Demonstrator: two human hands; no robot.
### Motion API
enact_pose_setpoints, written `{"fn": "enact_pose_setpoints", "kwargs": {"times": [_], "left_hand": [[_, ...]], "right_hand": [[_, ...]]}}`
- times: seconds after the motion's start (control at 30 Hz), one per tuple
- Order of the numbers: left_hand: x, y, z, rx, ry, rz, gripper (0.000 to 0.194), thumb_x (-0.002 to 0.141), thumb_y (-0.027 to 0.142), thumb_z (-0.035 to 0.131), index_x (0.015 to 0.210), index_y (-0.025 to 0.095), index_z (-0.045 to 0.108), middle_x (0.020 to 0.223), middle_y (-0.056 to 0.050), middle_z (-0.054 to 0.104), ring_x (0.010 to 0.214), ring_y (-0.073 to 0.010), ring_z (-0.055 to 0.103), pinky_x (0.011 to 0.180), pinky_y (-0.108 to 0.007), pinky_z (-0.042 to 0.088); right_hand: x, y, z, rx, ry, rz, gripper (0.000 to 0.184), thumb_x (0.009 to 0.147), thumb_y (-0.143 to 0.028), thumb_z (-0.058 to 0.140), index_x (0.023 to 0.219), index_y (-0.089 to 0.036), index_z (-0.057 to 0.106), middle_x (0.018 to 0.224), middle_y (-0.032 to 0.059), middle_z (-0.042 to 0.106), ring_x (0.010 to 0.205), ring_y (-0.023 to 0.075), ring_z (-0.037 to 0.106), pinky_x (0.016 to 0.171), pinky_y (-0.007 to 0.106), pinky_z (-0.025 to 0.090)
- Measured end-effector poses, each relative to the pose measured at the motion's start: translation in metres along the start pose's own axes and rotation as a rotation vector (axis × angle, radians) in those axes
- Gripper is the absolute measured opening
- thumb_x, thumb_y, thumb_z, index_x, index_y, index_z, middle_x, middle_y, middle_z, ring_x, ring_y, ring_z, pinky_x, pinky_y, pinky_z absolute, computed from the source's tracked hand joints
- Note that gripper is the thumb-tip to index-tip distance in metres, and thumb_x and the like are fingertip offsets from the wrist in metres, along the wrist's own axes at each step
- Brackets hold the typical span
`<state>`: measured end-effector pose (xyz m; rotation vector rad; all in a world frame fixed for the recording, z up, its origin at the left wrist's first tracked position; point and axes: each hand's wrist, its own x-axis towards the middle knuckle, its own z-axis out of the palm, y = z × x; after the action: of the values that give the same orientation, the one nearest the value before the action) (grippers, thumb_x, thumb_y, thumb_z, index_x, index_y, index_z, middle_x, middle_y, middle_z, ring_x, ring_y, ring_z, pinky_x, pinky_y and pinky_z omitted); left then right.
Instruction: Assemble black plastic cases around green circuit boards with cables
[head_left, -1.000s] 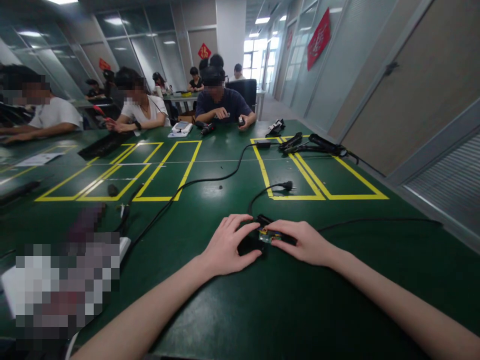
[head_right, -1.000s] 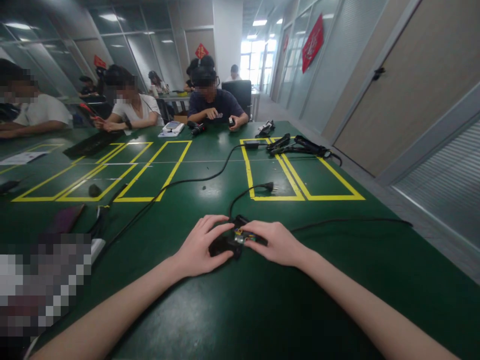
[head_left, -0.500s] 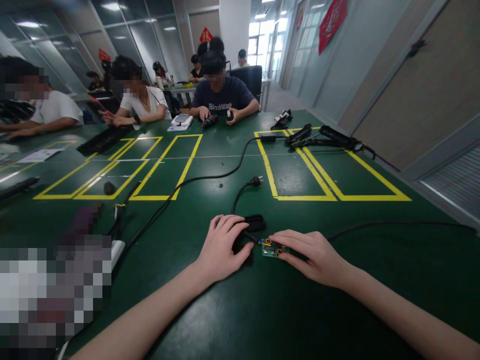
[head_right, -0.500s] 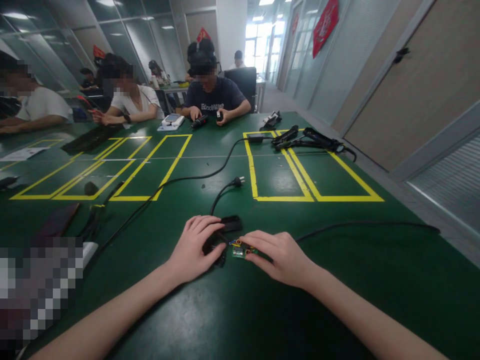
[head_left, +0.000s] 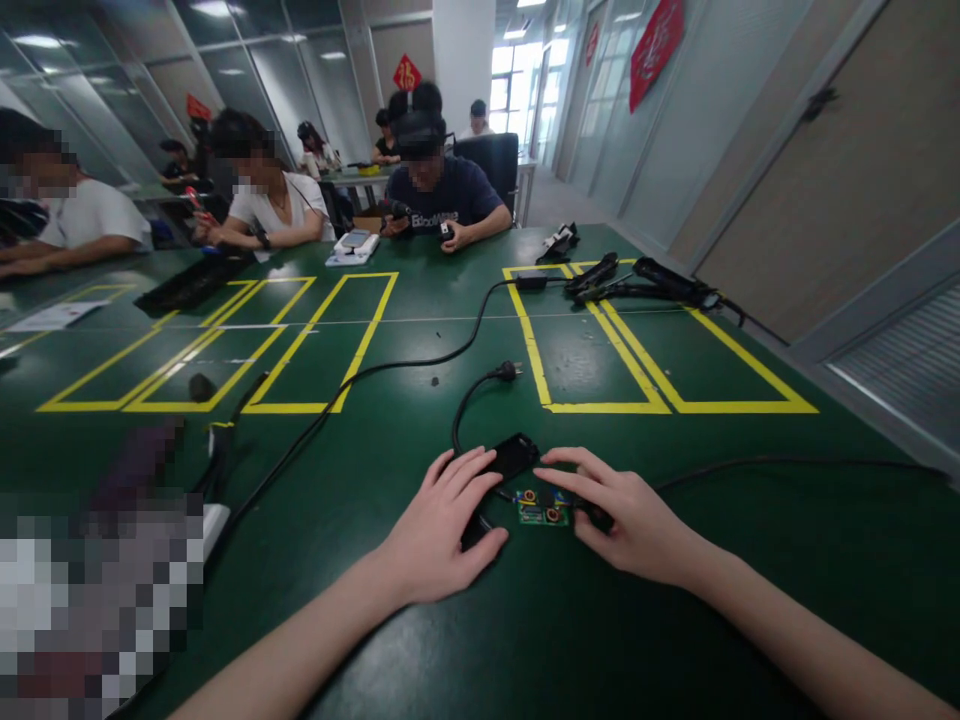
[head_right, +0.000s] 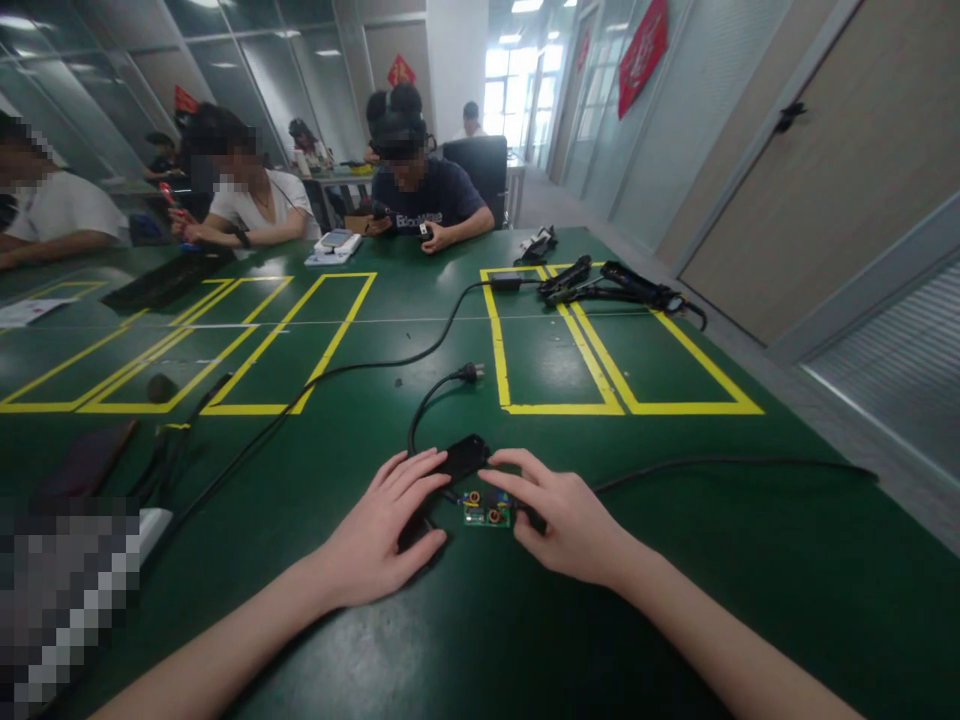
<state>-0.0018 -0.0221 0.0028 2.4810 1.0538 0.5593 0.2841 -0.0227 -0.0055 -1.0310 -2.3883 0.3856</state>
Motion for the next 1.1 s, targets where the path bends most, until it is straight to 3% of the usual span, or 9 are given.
{"fn": "enact_pose_setpoints", "kwargs": {"times": [0.17, 0.43, 0.6, 0.8, 0.97, 1.1], "left_hand": [[-0.001, 0.0, -0.002, -0.064, -0.117, 0.034, 0.072, 0.083, 0.004, 0.044, 0.153, 0.022, 0.045, 0.167, -0.011, 0.041, 0.159, -0.0253, 0.031, 0.132, -0.061, 0.017], [0.003, 0.0, 0.004, -0.089, -0.079, 0.024, 0.087, 0.07, 0.011, 0.057, 0.155, 0.022, 0.043, 0.165, -0.013, 0.042, 0.156, -0.0324, 0.035, 0.13, -0.068, 0.012], [0.003, 0.004, 0.003, -0.063, -0.037, -0.024, 0.075, 0.072, 0.019, 0.068, 0.145, 0.02, 0.054, 0.162, -0.016, 0.046, 0.152, -0.037, 0.041, 0.128, -0.072, 0.013], [0.003, 0.004, 0.009, -0.041, 0.07, -0.102, 0.054, 0.076, 0.021, 0.074, 0.129, 0.024, 0.063, 0.153, -0.011, 0.058, 0.144, -0.0367, 0.051, 0.127, -0.074, 0.008], [0.008, 0.011, 0.015, -0.021, 0.137, -0.167, 0.042, 0.081, 0.021, 0.072, 0.123, 0.024, 0.066, 0.147, -0.009, 0.064, 0.142, -0.037, 0.053, 0.126, -0.075, 0.013], [0.009, 0.013, 0.016, -0.025, 0.141, -0.195, 0.043, 0.081, 0.02, 0.075, 0.123, 0.025, 0.067, 0.147, -0.008, 0.064, 0.141, -0.0364, 0.054, 0.126, -0.075, 0.015]], "right_hand": [[0.006, -0.003, -0.002, -0.019, -0.03, 0.037, 0.059, 0.084, -0.008, 0.05, 0.14, -0.025, 0.059, 0.147, 0.0106, 0.062, 0.088, 0.0182, 0.077, 0.069, 0.029, 0.064], [0.009, -0.005, 0.004, 0.048, -0.027, 0.056, 0.045, 0.084, -0.005, 0.048, 0.119, -0.022, 0.069, 0.126, 0.01, 0.071, 0.093, 0.0189, 0.075, 0.077, 0.029, 0.063], [0.016, -0.023, 0.017, 0.116, -0.021, 0.119, 0.044, 0.08, -0.002, 0.05, 0.113, -0.023, 0.069, 0.118, 0.0074, 0.07, 0.088, 0.0176, 0.073, 0.073, 0.027, 0.06], [0.031, -0.03, 0.033, 0.163, -0.026, 0.136, 0.043, 0.076, -0.003, 0.053, 0.109, -0.023, 0.071, 0.116, 0.0054, 0.071, 0.084, 0.0158, 0.07, 0.074, 0.026, 0.056], [0.04, -0.032, 0.034, 0.256, 0.048, 0.227, 0.037, 0.073, -0.003, 0.053, 0.097, -0.023, 0.073, 0.107, 0.0044, 0.073, 0.089, 0.0186, 0.071, 0.076, 0.028, 0.055], [0.039, -0.033, 0.031, 0.322, 0.068, 0.211, 0.032, 0.077, -0.008, 0.056, 0.101, -0.022, 0.073, 0.108, 0.0057, 0.072, 0.087, 0.0187, 0.071, 0.074, 0.028, 0.056]]}}
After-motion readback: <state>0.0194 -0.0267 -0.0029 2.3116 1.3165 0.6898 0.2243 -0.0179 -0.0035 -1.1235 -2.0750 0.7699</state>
